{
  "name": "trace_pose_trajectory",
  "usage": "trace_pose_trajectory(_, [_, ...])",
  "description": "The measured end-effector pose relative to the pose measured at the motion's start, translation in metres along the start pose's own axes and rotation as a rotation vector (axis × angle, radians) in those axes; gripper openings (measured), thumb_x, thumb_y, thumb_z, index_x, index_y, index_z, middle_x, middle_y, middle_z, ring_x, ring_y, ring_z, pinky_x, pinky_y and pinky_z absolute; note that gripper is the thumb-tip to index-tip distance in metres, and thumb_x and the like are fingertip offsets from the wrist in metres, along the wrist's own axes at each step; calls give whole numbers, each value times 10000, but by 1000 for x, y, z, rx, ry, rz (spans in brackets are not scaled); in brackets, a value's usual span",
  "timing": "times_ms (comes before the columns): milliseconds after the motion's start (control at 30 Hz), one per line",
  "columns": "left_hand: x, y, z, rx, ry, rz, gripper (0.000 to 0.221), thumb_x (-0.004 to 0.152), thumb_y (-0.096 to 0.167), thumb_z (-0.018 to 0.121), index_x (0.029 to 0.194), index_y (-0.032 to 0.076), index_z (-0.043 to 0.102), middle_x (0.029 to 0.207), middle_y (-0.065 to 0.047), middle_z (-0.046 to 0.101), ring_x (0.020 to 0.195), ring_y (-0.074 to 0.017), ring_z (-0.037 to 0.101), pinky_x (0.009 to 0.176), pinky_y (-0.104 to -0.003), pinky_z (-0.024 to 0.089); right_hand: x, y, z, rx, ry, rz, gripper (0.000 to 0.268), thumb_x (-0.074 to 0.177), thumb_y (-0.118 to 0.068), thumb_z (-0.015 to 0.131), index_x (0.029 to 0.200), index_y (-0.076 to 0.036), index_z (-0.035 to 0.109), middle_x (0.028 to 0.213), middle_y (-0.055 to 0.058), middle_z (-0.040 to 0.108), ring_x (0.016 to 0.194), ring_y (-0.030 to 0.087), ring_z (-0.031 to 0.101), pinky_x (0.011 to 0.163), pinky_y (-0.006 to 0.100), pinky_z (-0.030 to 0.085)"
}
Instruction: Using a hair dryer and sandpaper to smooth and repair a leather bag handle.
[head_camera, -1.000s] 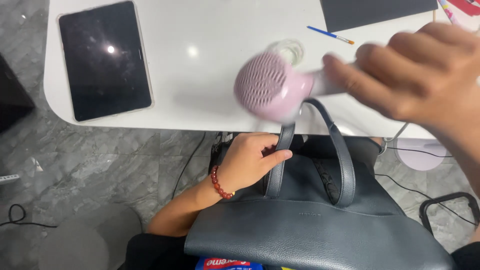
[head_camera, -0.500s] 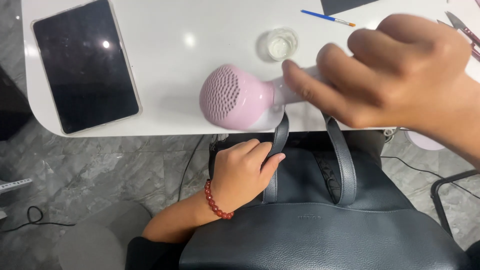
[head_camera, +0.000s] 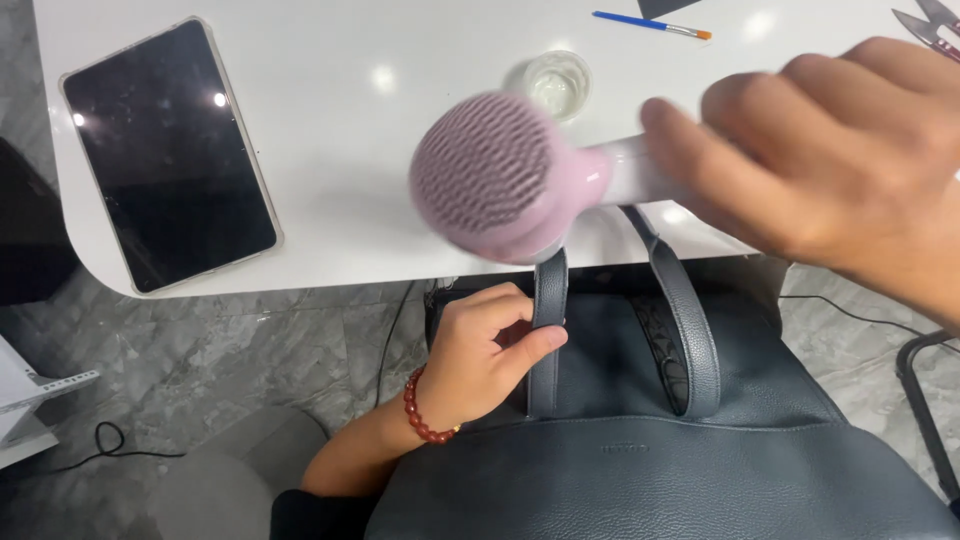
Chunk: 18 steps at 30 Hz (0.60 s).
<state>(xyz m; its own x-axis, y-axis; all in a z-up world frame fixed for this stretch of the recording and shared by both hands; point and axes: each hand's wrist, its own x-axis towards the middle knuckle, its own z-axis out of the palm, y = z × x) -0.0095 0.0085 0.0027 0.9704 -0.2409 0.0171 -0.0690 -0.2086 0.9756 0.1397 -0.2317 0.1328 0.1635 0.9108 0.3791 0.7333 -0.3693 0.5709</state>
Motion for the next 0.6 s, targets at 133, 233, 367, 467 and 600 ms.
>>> trace_pose_trajectory(133, [-7, -35, 1, -508, -155, -235, 140, 980, 134, 724, 1005, -3, 746, 844, -8, 669, 745, -70, 585, 705, -211, 479, -59, -24, 15, 265, -71, 362, 472, 910, -335, 850, 1199, 11, 711, 853, 75, 630, 691, 200, 577, 655, 350, 432])
trace_pose_trajectory(233, [-9, -53, 3, -626, -216, -243, 131, 1000, 124, 706, 1032, 6, 752, 854, 8, 664, 755, -70, 559, 723, -211, 465, -94, -39, 21, 629, -105, 643, 526, 929, -293, 851, 1258, 57, 638, 960, 172, 612, 771, 267, 594, 700, 349, 446])
trace_pose_trajectory(367, [-7, -64, 9, -898, -252, -256, 142, 1008, 159, 706, 1016, 18, 727, 912, -39, 699, 840, -116, 627, 808, -260, 520, -106, -55, 26, 588, -57, 636, 493, 844, -262, 871, 1155, 66, 674, 912, 170, 617, 715, 284, 611, 661, 373, 461])
trace_pose_trajectory(467, [-5, -65, 11, -1061, -298, -287, 172, 1008, 202, 719, 992, 31, 714, 899, -51, 688, 828, -131, 627, 779, -272, 518, -103, -54, 25, 641, -28, 600, 426, 776, -247, 881, 1023, 41, 688, 921, 164, 669, 701, 257, 645, 629, 367, 480])
trace_pose_trajectory(600, [-1, -68, 14, -1224, -386, -234, 222, 1017, 264, 725, 970, 49, 704, 847, -41, 652, 798, -136, 603, 707, -267, 489, -147, -61, 53, 842, -26, 787, 351, 846, -198, 894, 1011, 23, 676, 858, 127, 659, 702, 194, 662, 608, 285, 513])
